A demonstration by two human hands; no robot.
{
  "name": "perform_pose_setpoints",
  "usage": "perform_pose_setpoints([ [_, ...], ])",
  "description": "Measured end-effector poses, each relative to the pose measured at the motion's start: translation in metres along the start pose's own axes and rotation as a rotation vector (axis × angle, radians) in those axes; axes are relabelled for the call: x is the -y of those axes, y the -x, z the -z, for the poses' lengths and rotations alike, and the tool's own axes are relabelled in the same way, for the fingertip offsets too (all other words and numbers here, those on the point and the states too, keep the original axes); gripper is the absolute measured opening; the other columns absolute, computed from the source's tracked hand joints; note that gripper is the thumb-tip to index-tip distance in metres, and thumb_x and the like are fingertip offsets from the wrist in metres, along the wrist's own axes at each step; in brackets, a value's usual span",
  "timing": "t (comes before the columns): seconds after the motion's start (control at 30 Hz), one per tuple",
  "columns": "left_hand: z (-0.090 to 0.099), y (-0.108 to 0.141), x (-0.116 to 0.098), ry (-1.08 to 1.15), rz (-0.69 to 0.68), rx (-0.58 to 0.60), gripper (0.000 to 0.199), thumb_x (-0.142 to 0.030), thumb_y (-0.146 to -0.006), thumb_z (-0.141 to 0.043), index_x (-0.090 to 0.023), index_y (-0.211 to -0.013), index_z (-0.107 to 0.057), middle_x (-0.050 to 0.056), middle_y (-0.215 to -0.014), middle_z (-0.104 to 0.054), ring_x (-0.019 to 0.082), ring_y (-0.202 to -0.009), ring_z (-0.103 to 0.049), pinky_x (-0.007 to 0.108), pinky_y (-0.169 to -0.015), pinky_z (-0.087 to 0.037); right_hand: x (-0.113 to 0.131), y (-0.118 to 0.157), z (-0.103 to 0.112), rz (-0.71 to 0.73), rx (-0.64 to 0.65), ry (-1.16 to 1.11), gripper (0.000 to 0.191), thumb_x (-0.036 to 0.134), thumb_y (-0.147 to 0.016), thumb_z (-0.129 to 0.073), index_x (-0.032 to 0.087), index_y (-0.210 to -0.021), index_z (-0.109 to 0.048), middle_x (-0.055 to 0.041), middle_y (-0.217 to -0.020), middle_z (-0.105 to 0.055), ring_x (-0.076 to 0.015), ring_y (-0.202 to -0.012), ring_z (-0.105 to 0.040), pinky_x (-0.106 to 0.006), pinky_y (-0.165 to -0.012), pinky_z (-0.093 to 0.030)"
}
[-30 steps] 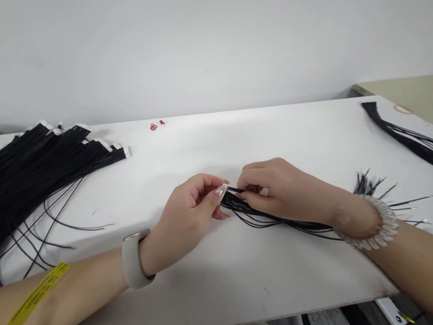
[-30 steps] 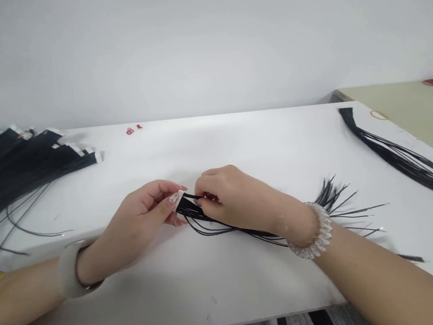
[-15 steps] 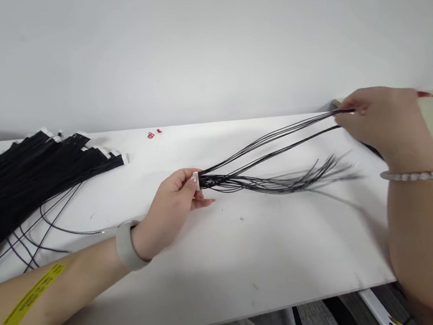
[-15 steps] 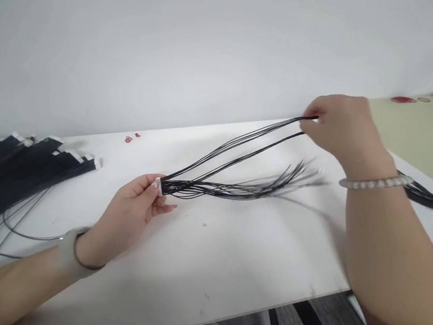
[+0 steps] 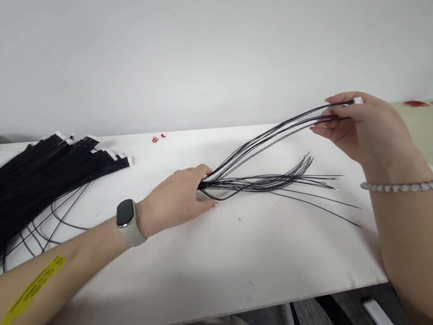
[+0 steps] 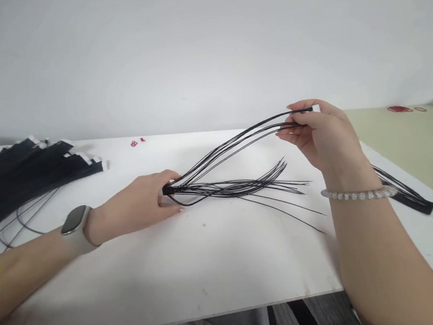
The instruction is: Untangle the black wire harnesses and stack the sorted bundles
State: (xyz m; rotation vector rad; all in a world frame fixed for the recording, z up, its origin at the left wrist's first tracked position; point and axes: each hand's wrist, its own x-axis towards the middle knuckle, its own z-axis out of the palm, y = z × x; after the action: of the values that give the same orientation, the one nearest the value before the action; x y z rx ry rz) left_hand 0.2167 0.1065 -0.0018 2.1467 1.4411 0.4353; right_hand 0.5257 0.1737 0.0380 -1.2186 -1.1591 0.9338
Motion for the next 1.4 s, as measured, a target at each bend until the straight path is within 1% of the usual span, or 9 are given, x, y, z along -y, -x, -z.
perform_pose_setpoints([
  [0.1, 0.002, -0.001, -0.001, -0.075, 0.013, 0.017, 0.025, -0.042, -0.071, -0.05, -0.021, -0.082, -0.058, 0.003, -0.07, -0.059, 0.017, -0.06, -0.051, 0.024, -0.049, -0.031, 0.003, 0.004, -0.005, 0.011, 0.05, -0.139, 0.019, 0.008, -0.066, -0.048, 0.017, -0.082, -0.05, -0.0022, -0.071, -0.047, -0.0118, -0.067, -0.055, -0.038, -0.077, -0.045],
  [0.23, 0.016, -0.005, -0.003, -0.067, -0.014, -0.009, 0.03, -0.046, -0.074, -0.046, -0.019, -0.064, -0.056, 0.001, -0.057, -0.056, 0.014, -0.051, -0.049, 0.024, -0.045, -0.03, 0.003, 0.004, -0.007, 0.026, 0.088, -0.27, 0.02, 0.008, -0.068, -0.041, 0.02, -0.083, -0.049, -0.0011, -0.07, -0.041, -0.0091, -0.068, -0.049, -0.033, -0.075, -0.043],
  [0.5, 0.042, -0.008, -0.004, 0.288, 0.041, -0.145, 0.028, -0.039, -0.073, -0.052, -0.016, -0.058, -0.053, 0.001, -0.052, -0.058, 0.01, -0.044, -0.053, 0.021, -0.043, -0.04, -0.002, 0.0, -0.007, 0.05, 0.083, -0.361, 0.021, 0.008, -0.064, -0.041, 0.021, -0.079, -0.046, 0.0004, -0.065, -0.03, -0.0098, -0.065, -0.041, -0.027, -0.072, -0.039],
  [0.63, 0.045, -0.008, -0.001, 0.377, 0.041, -0.217, 0.027, -0.038, -0.074, -0.052, -0.015, -0.06, -0.051, 0.001, -0.051, -0.056, 0.01, -0.045, -0.052, 0.021, -0.044, -0.041, -0.003, 0.002, -0.009, 0.069, 0.077, -0.348, 0.023, 0.011, -0.064, -0.039, 0.022, -0.081, -0.048, -0.0005, -0.066, -0.035, -0.0095, -0.058, -0.036, -0.026, -0.067, -0.037],
  [0.8, 0.045, -0.009, 0.001, 0.452, 0.074, -0.24, 0.026, -0.037, -0.072, -0.055, -0.014, -0.06, -0.05, 0.001, -0.05, -0.054, 0.009, -0.042, -0.05, 0.022, -0.045, -0.042, 0.004, 0.015, -0.012, 0.095, 0.105, -0.254, 0.034, 0.016, -0.071, -0.039, 0.03, -0.099, -0.051, 0.0005, -0.11, -0.053, -0.0068, -0.044, -0.01, -0.028, -0.048, -0.022],
  [0.97, 0.044, -0.016, 0.011, 0.371, 0.157, -0.348, 0.028, -0.041, -0.071, -0.054, -0.013, -0.064, -0.054, 0.003, -0.054, -0.059, 0.011, -0.045, -0.055, 0.02, -0.042, -0.044, 0.01, 0.026, -0.014, 0.1, 0.288, -0.168, 0.042, 0.016, -0.076, -0.034, 0.038, -0.109, -0.048, 0.0029, -0.128, -0.044, -0.0036, -0.037, -0.014, -0.028, -0.044, -0.01],
  [1.13, 0.045, -0.026, 0.03, 0.25, 0.294, -0.405, 0.027, -0.04, -0.071, -0.052, -0.013, -0.064, -0.053, 0.003, -0.057, -0.062, 0.01, -0.042, -0.056, 0.017, -0.038, -0.043, 0.008, 0.026, -0.018, 0.081, 0.484, -0.148, 0.039, 0.018, -0.072, -0.039, 0.036, -0.104, -0.051, 0.001, -0.126, -0.046, -0.0012, -0.033, -0.021, -0.025, -0.038, -0.013],
  [1.27, 0.046, -0.033, 0.045, 0.221, 0.374, -0.338, 0.021, -0.033, -0.07, -0.052, -0.013, -0.063, -0.054, 0.005, -0.06, -0.064, 0.011, -0.044, -0.058, 0.018, -0.04, -0.046, 0.009, 0.033, -0.023, 0.045, 0.559, -0.128, 0.039, 0.018, -0.072, -0.043, 0.032, -0.107, -0.052, -0.0046, -0.126, -0.046, -0.0008, -0.033, -0.028, -0.026, -0.039, -0.027],
  [1.4, 0.048, -0.038, 0.057, 0.152, 0.433, -0.268, 0.022, -0.033, -0.068, -0.053, -0.013, -0.061, -0.055, 0.007, -0.061, -0.065, 0.014, -0.044, -0.058, 0.021, -0.041, -0.047, 0.017, 0.053, -0.033, 0.145, 0.655, -0.118, 0.041, 0.013, -0.075, -0.047, 0.03, -0.113, -0.05, -0.0085, -0.13, -0.041, 0.0015, -0.034, -0.03, -0.029, -0.047, -0.041],
])
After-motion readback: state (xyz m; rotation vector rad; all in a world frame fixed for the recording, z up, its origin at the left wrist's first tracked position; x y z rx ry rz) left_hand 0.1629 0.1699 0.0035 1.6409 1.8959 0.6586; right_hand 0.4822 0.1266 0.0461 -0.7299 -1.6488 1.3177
